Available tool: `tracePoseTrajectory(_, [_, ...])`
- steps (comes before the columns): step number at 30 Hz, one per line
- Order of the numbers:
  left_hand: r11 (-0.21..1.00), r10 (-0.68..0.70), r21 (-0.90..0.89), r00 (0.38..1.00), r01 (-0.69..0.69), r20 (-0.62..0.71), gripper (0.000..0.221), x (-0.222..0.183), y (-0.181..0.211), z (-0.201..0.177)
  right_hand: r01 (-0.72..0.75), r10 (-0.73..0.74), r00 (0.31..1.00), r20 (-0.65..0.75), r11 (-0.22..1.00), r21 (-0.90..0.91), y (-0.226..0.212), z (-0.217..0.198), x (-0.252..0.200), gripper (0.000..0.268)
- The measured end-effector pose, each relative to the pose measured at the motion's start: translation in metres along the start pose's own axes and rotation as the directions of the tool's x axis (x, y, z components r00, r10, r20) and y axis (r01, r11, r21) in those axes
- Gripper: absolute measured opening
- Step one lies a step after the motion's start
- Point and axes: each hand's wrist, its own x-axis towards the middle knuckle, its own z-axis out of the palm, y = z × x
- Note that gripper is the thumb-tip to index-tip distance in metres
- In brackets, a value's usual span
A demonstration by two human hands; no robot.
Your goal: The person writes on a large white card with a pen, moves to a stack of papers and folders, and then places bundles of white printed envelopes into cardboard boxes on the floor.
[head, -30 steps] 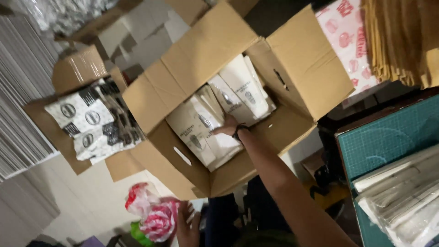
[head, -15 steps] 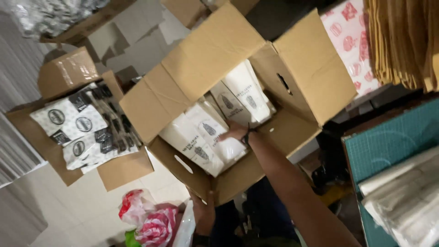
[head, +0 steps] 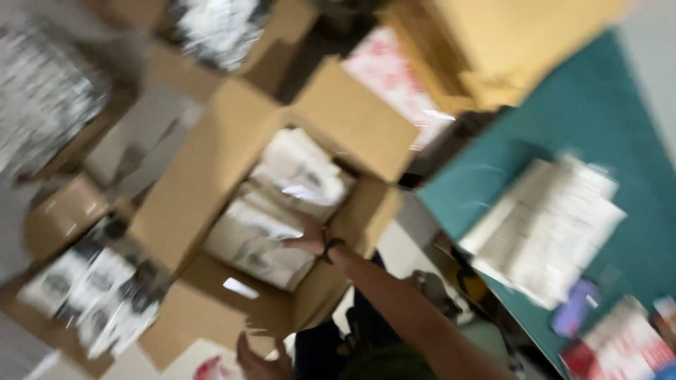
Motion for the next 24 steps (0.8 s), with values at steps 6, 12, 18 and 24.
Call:
tracePoseTrajectory(6, [0.908,0.406,-0.097,0.913,-0.408,-0.041,0.051,0.035,0.108,0.009,0.406,-0.262,0.909,-0.324,0.73,0.55,-0.048,-0.125,-0.175,0.058])
tracePoseTrajectory(12, [0.812,0.539,-0.478,0.743,-0.334,0.396,0.059,0.035,0.253,0.063,0.671,-0.197,0.324,-0.925,0.738,0.078,-0.014,-0.31,-0.35,0.076])
tracePoseTrajectory(18, [0.815,0.553,-0.575,0.401,-0.076,0.731,0.07,0.008,0.455,0.097,0.461,0.45,0.145,-0.881,0.757,0.463,0.194,-0.391,-0.395,0.021])
tracePoseTrajectory(24, [0.889,0.457,-0.434,0.238,-0.144,0.857,0.108,-0.021,0.543,0.113,0.258,0.695,0.585,-0.417,0.328,0.909,0.133,-0.36,-0.38,0.082])
